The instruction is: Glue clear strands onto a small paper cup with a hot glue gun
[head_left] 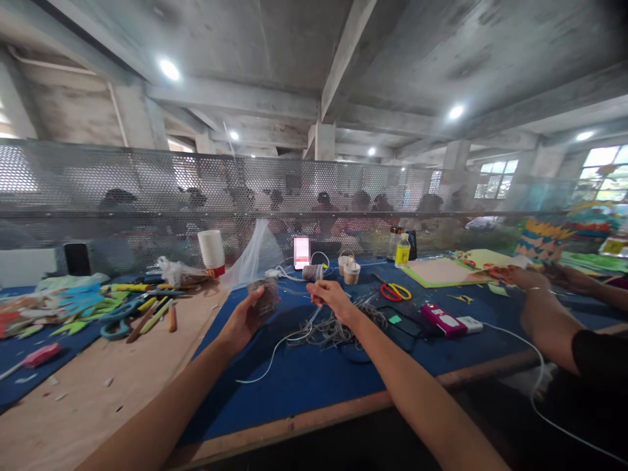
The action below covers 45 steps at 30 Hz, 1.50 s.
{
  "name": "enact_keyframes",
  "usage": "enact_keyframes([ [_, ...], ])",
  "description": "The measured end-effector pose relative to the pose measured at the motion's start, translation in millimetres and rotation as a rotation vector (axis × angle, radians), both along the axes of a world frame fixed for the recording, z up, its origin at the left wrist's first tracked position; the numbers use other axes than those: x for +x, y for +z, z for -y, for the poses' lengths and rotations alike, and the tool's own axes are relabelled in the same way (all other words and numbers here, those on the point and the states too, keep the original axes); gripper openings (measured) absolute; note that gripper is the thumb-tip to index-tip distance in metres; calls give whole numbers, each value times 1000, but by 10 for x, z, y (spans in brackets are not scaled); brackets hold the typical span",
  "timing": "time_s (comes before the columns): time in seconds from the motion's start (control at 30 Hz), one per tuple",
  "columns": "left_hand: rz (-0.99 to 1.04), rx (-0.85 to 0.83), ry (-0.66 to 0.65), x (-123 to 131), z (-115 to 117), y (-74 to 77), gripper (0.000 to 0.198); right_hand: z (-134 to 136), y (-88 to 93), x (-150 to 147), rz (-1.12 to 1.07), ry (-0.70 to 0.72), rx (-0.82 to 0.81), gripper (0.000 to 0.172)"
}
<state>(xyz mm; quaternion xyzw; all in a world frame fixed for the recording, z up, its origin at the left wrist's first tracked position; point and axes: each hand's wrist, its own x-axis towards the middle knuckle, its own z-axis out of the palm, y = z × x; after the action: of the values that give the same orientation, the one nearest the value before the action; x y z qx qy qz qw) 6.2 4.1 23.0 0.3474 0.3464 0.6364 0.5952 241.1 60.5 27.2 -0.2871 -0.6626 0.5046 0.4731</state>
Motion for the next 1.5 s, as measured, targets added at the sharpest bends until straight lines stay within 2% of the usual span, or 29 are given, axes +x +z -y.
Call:
enact_keyframes([
  [0.07,-26,16,-26,5,1,-21,26,-14,-67,-27,136,18,92,52],
  [0.13,-61,44,-58,4,0,-46,27,-28,-132,-51,211,-31,213,43],
  [0.23,-128,59,-72,5,-3,-77,28,-35,-182,-68,233,-160,366,32],
  [0.3,-168,61,-52,15,-5,-92,33,-16,-172,-74,226,-200,413,26],
  [0.47,-190,117,-56,71,6,-113,50,123,-101,-145,174,-189,479,28],
  [0.67,-273,138,-85,159,73,-89,57,196,-179,-277,177,-197,582,32],
  [0.83,-288,155,-75,181,64,-104,60,187,-194,-281,185,-219,555,29],
  [0.97,-322,159,-70,182,47,-127,65,201,-170,-271,177,-253,559,20],
  [1.1,-333,153,-64,203,84,-105,62,202,-157,-271,176,-266,534,13],
  [1.27,-315,146,-78,219,119,-66,60,203,-134,-261,153,-241,454,15],
  [1.5,-298,142,-111,204,103,-67,62,227,-100,-242,162,-220,422,19],
])
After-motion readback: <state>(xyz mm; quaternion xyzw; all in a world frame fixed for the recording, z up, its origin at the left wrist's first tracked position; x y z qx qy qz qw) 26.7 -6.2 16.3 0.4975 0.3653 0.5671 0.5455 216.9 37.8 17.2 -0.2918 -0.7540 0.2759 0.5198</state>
